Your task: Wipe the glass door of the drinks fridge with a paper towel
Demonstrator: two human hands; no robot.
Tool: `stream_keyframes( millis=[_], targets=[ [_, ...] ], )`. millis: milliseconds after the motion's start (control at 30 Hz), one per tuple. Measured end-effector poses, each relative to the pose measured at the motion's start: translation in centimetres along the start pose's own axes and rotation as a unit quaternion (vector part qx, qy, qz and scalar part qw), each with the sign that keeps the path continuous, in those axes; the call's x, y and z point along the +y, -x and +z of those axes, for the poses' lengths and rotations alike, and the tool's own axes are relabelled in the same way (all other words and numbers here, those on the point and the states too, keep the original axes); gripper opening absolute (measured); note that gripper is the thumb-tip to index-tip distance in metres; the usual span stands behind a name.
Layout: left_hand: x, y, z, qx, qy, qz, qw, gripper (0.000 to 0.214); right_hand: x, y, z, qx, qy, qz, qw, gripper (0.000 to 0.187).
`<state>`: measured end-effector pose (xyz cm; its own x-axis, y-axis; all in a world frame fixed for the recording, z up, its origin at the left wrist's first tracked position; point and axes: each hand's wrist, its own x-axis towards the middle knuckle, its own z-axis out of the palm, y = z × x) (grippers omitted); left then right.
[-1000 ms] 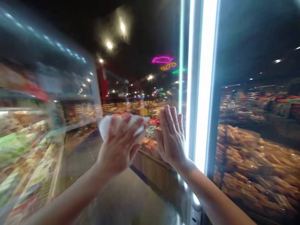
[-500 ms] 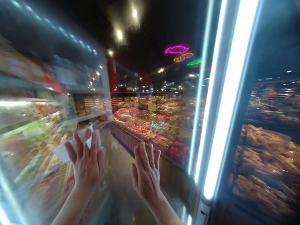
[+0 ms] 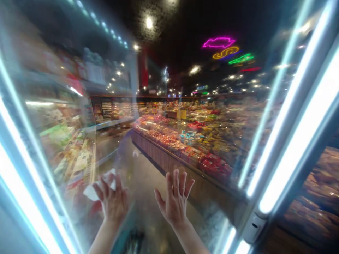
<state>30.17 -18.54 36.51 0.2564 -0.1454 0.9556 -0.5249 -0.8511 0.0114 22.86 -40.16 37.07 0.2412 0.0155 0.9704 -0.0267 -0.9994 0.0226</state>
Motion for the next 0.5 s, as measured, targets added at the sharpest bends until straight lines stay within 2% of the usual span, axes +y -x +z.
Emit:
stream_keyframes(
  millis=[33,100,167,233,300,367,433,500],
  targets=[
    [0.3,1.2,0.4,-0.016,0.021,0.056,0.998,0.083,0.1,-0.1,0.0,0.006,0.003,0.005,1.000,0.089],
    [-0.2,3.0,0.7,-0.029,0.030,0.074,0.996,0.081,0.5,-0.2,-0.2,0.012,0.006,0.013,1.000,0.090],
    [-2.1,3.5,0.4,-0.023,0.020,0.022,0.999,0.080,0.7,-0.2,-0.4,0.009,0.008,0.019,1.000,0.091],
    [-4.3,3.4,-0.2,-0.009,0.007,-0.065,0.998,0.080,0.5,0.1,-0.5,0.002,0.009,0.019,1.000,0.092],
    [-5.0,3.7,-0.4,-0.006,0.002,-0.120,0.993,0.080,-0.3,0.7,-0.3,-0.005,0.009,0.011,1.000,0.092],
    [-4.3,4.8,-0.2,-0.021,0.008,-0.121,0.992,0.081,-1.5,1.4,0.0,-0.012,0.008,-0.005,1.000,0.092],
    [-3.6,6.1,0.1,-0.044,0.022,-0.090,0.995,0.080,-2.7,2.1,0.5,-0.017,0.005,-0.016,1.000,0.092],
    [-4.2,6.8,0.0,-0.057,0.036,-0.072,0.995,0.077,-3.4,2.6,0.8,-0.017,0.004,-0.016,1.000,0.092]
  ],
)
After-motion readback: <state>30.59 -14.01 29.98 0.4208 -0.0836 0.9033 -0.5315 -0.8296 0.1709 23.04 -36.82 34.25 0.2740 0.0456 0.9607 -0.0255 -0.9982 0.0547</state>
